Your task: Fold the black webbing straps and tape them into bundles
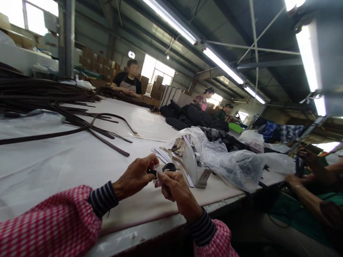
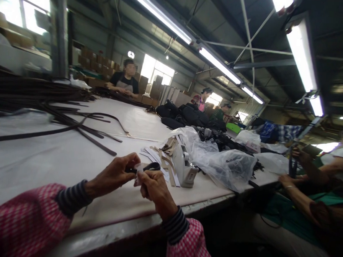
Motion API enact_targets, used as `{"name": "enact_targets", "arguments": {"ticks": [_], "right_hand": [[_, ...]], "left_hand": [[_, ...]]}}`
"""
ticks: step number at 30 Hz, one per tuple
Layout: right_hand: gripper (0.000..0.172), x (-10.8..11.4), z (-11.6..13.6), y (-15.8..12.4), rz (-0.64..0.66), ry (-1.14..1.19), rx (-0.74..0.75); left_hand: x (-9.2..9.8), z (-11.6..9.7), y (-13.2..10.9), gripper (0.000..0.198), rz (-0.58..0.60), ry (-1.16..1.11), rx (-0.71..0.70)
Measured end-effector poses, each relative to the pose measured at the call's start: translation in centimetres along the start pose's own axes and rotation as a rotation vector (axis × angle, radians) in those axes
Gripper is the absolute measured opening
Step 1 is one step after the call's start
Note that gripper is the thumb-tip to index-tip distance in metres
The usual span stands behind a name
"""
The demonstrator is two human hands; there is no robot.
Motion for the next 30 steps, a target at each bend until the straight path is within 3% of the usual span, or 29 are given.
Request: {"name": "enact_targets", "arguments": {"ticks": [5, 14, 21, 26, 28, 30], "right_hand": [[0.033, 0.6, -0.2, 0.7, -0.024, 0.032, -0.119], [0.028, 0.2, -0.9, 1.5, 0.030, 0.097, -0.237], [0.031, 0.9, -0.6, 1.4, -0.122, 0.061, -0.047], [0.024, 0.4, 0.5, 1.2, -0.088, -0.132, 0.064], [0.013, 0.9, 1.4, 1.3, -0.120, -0.150, 0.090], [0.014, 1.9, 3.1, 1.4, -0.199, -0.209, 0.205]], "left_hand": [[-0.5, 0.6, -0.2, 0.023, -0.018, 0.129, -0.005], [-1.0, 0.6, -0.3, 0.021, 0.012, 0.121, -0.036], [-1.5, 0.9, -0.5, 0.018, 0.025, 0.031, -0.001], [-0.8, 0.9, -0.4, 0.015, -0.025, 0.038, 0.001], [-0.2, 0.7, -0.2, 0.013, -0.041, 0.038, 0.000], [0.1, 0.7, 0.0, 0.011, -0.035, 0.051, 0.005]]}}
Point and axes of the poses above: each hand's wrist, its own y-axis towards the middle knuckle, its own x-axis out of the back of the hand, z = x × y, the point moved 7 cm from there along y, towards the middle knuckle, and after that the axes turned 15 degrees about y, right-handed, at the moved point
